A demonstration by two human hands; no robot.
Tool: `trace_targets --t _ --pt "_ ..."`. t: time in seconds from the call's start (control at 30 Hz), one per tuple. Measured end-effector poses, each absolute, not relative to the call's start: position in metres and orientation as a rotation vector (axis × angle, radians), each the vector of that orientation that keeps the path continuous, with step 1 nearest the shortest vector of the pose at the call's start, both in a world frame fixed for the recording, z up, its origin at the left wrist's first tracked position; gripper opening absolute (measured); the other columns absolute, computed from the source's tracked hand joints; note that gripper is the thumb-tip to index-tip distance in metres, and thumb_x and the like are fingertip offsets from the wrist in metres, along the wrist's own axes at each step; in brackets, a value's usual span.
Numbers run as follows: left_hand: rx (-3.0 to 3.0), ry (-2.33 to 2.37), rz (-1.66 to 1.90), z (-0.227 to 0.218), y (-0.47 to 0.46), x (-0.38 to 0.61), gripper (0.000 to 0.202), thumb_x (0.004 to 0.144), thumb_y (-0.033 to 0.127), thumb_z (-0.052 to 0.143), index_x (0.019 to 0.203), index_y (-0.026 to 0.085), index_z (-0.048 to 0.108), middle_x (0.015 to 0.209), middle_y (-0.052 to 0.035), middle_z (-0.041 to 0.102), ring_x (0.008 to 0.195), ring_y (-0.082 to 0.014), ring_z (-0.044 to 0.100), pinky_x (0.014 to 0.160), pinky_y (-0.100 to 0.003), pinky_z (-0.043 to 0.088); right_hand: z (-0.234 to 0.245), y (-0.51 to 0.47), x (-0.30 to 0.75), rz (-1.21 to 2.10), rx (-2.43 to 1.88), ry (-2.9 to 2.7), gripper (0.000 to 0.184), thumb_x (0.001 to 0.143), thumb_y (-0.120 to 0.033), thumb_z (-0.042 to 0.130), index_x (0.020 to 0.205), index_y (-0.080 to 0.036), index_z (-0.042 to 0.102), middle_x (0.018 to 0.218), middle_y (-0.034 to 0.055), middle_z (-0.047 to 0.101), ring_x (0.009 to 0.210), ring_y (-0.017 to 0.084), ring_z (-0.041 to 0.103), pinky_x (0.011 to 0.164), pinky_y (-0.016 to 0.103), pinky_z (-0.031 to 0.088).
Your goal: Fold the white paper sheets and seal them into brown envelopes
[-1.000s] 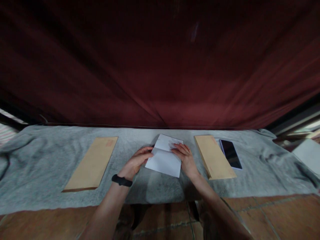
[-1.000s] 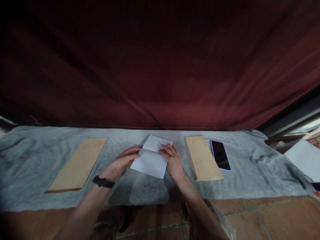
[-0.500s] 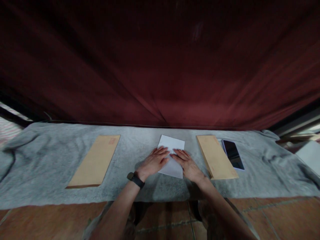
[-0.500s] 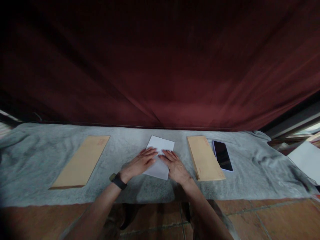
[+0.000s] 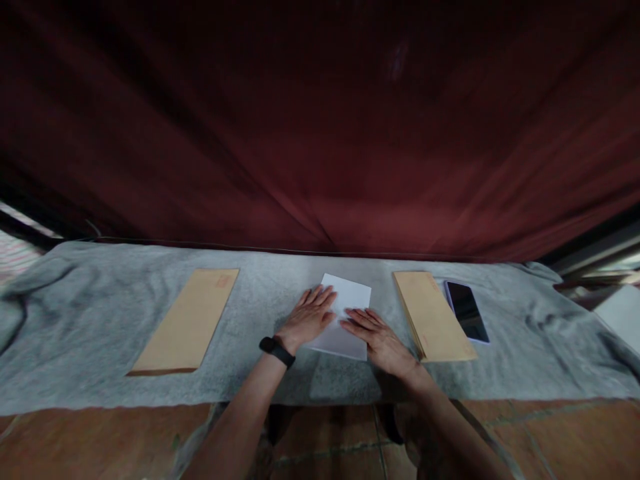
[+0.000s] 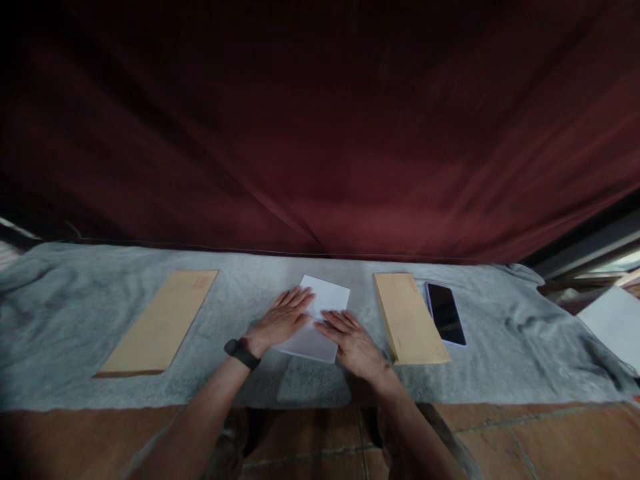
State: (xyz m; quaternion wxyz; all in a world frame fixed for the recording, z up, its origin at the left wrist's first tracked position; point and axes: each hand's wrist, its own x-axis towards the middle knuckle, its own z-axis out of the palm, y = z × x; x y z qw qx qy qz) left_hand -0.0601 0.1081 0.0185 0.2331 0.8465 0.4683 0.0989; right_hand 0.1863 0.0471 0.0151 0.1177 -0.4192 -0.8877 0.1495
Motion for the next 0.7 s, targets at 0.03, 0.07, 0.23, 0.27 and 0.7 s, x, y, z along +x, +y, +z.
trace_targets --t 0.03,0.07,0.23,0.27,0.7 --pt "2.324 1.295 0.273 0.019 0.109 -0.062 0.055 0.099 0.035 0.044 0.153 0.025 0.042 0.164 -0.0064 0.034 0.154 -0.0287 0.021 0.125 -0.049 0.012 0.015 0.047 0.187 0.443 -1.232 -2.592 0.078 0.079 0.003 0.046 0.149 -0.031 0.048 0.158 0.0057 0.043 0.147 0.02 0.038 0.123 0.051 0.029" --pt "2.322 1.306 0.276 0.019 0.11 -0.064 0.055 0.099 0.034 0.045 0.153 0.025 0.042 0.164 -0.0064 0.035 0.154 -0.0286 0.022 0.125 -0.049 0.012 0.015 0.047 0.188 0.447 -1.238 -2.587 0.078 0.079 0.003 0.046 0.149 -0.031 0.048 0.158 0.0056 0.043 0.147 0.02 0.038 0.123 0.051 0.029" --pt "2.262 1.396 0.285 0.022 0.11 -0.075 0.056 0.096 0.025 0.044 0.152 0.022 0.044 0.162 -0.0089 0.038 0.153 -0.0282 0.026 0.125 -0.05 0.012 0.014 0.044 0.194 0.436 -1.265 -2.54 0.075 0.081 0.003 0.046 0.148 -0.031 0.05 0.159 0.0058 0.042 0.146 0.021 0.04 0.123 0.05 0.031" --pt "2.245 1.406 0.291 0.022 0.11 -0.078 0.056 0.096 0.023 0.043 0.151 0.022 0.045 0.161 -0.0089 0.039 0.153 -0.0279 0.027 0.125 -0.05 0.013 0.014 0.043 0.196 0.431 -1.27 -2.528 0.077 0.08 0.004 0.045 0.148 -0.031 0.05 0.159 0.0055 0.042 0.146 0.021 0.04 0.123 0.05 0.032" --pt "2.222 1.229 0.297 0.031 0.1 -0.108 0.074 0.076 0.008 0.055 0.147 0.031 0.052 0.162 -0.0021 0.038 0.153 -0.0276 0.026 0.125 -0.051 0.016 0.014 0.041 0.209 0.516 -1.308 -2.427 0.073 0.082 0.006 0.043 0.146 -0.026 0.053 0.157 0.0069 0.046 0.145 0.019 0.041 0.122 0.047 0.035"
